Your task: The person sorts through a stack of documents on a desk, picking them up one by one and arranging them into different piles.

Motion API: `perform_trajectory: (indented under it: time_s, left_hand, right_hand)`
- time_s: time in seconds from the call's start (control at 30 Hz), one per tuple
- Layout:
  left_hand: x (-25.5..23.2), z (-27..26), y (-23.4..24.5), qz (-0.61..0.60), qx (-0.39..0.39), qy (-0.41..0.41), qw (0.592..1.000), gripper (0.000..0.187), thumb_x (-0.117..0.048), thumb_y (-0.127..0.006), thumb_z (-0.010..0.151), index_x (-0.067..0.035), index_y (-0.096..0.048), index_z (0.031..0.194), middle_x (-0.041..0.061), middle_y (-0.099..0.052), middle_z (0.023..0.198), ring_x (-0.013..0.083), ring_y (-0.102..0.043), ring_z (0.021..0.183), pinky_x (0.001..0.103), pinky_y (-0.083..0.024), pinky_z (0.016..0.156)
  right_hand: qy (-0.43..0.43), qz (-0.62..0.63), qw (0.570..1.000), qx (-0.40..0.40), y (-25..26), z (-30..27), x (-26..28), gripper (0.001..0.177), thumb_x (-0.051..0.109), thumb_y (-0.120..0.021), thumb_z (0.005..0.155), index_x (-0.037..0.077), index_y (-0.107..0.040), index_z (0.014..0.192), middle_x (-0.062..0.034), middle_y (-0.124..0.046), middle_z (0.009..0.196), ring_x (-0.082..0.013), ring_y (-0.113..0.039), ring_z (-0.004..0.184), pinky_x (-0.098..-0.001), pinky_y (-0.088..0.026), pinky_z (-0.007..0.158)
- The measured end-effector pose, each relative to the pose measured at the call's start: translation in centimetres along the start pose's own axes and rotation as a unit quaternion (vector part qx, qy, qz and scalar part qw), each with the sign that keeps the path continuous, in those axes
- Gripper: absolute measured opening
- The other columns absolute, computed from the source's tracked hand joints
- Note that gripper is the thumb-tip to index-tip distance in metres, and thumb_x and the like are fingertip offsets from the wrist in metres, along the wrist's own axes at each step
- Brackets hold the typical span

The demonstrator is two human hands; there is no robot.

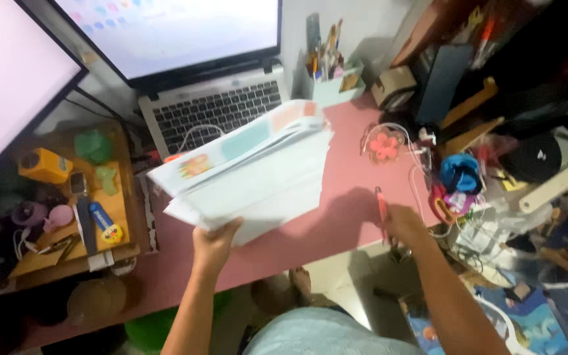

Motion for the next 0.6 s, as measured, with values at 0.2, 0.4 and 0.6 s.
perform_trajectory:
  time_s: [0.2,0.4,0.6]
  left_hand:
    - [-3.7,-1.7,2.6,-0.013,-0.011,-0.027,0.999,0.024,-0.004,-0.075,0.084,0.004,-0.071,0.106,0.012,-0.076,0.098,0.0199,-0.073,0.088,0.034,-0.062,0.075]
    - [-3.4,-3.3,5.0,0.005,-0.071,0.012,0.997,0.024,-0.003,-0.079,0.083,0.006,-0.074,0.105,0.015,-0.077,0.094,0.0199,-0.070,0.083,0.035,-0.058,0.070]
    - [-1.7,-2.9,5.0,-0.024,-0.037,-0.025,0.999,0.024,-0.004,-0.079,0.083,0.005,-0.075,0.105,0.013,-0.077,0.096,0.0176,-0.071,0.084,0.033,-0.059,0.073]
  right_hand:
    - [0.049,-0.035,0.997,-0.054,2.5,2.2,5.5,0.025,0.028,-0.070,0.087,0.009,-0.066,0.103,-0.0206,-0.067,0.095,-0.0435,-0.066,0.092,-0.0549,-0.053,0.081]
    - [0.184,0.040,0.982,-0.027,1.2,1.0,5.6,0.020,0.008,-0.063,0.087,0.011,-0.065,0.106,-0.0139,-0.066,0.102,-0.0355,-0.067,0.099,-0.0465,-0.055,0.087]
    - [0.313,-0.105,0.944,0.021,4.5,-0.3,8.1,0.037,0.004,-0.074,0.074,0.018,-0.073,0.108,-0.0071,-0.063,0.114,-0.0275,-0.059,0.110,-0.0393,-0.052,0.088]
Point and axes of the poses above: each hand's wrist, its own z-axis towards the middle knuckle, its own y-axis out of the back of the hand, x = y × z, the point moved 2 cm from there along z, towards the middle knuckle
